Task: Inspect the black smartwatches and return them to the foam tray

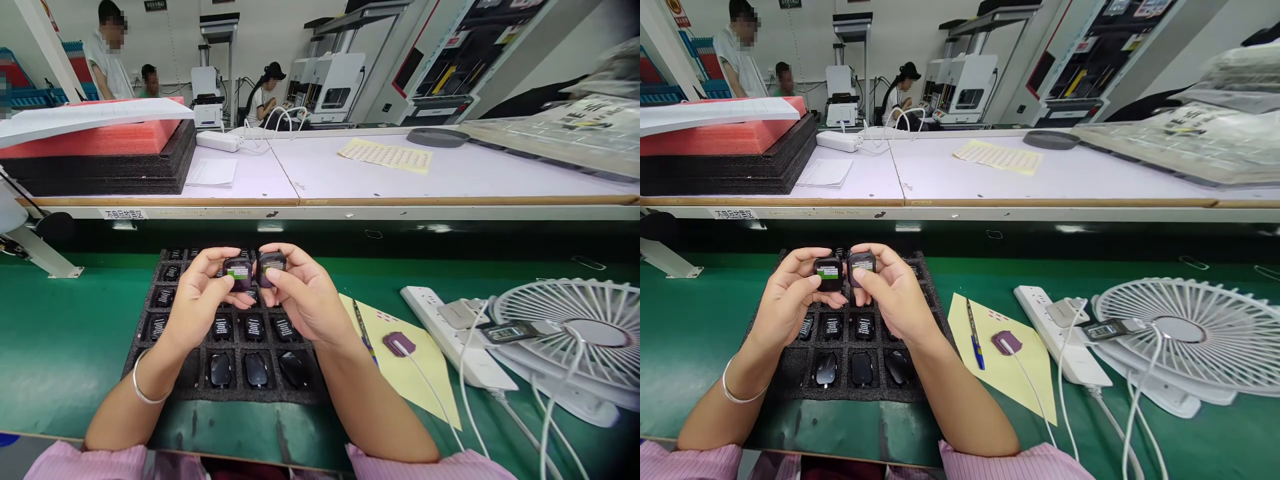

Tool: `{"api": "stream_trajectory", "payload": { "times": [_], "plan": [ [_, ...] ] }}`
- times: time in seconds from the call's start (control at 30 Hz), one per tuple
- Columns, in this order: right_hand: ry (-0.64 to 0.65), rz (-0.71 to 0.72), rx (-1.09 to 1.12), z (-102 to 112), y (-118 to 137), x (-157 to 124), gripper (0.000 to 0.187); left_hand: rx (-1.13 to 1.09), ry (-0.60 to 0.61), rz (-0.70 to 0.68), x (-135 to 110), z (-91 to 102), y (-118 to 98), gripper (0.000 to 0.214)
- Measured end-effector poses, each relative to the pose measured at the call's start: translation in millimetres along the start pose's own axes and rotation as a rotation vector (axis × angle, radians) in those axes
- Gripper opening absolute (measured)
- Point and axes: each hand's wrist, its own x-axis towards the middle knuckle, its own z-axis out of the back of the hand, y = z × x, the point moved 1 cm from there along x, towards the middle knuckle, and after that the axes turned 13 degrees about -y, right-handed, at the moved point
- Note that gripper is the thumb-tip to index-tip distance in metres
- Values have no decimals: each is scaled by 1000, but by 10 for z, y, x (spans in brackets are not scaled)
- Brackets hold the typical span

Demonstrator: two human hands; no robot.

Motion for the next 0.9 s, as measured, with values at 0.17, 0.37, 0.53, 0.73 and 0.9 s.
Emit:
{"api": "stream_trajectory", "payload": {
  "times": [0.17,0.37,0.53,0.73,0.9],
  "plan": [
    [3,-1,-18,-6,16,-14,35,8,-16,-18,-3,-11,6,33],
    [22,0,-17,-3,12,-27,34,4,-42,-5,9,-14,-13,32],
    [31,1,-15,2,10,-31,34,-31,0,-29,5,18,-25,32],
    [44,-2,-3,-5,10,-31,31,51,-15,-95,-4,15,3,34],
    [36,23,-6,-2,1,-36,34,55,-1,-121,-12,15,0,32]
  ]
}}
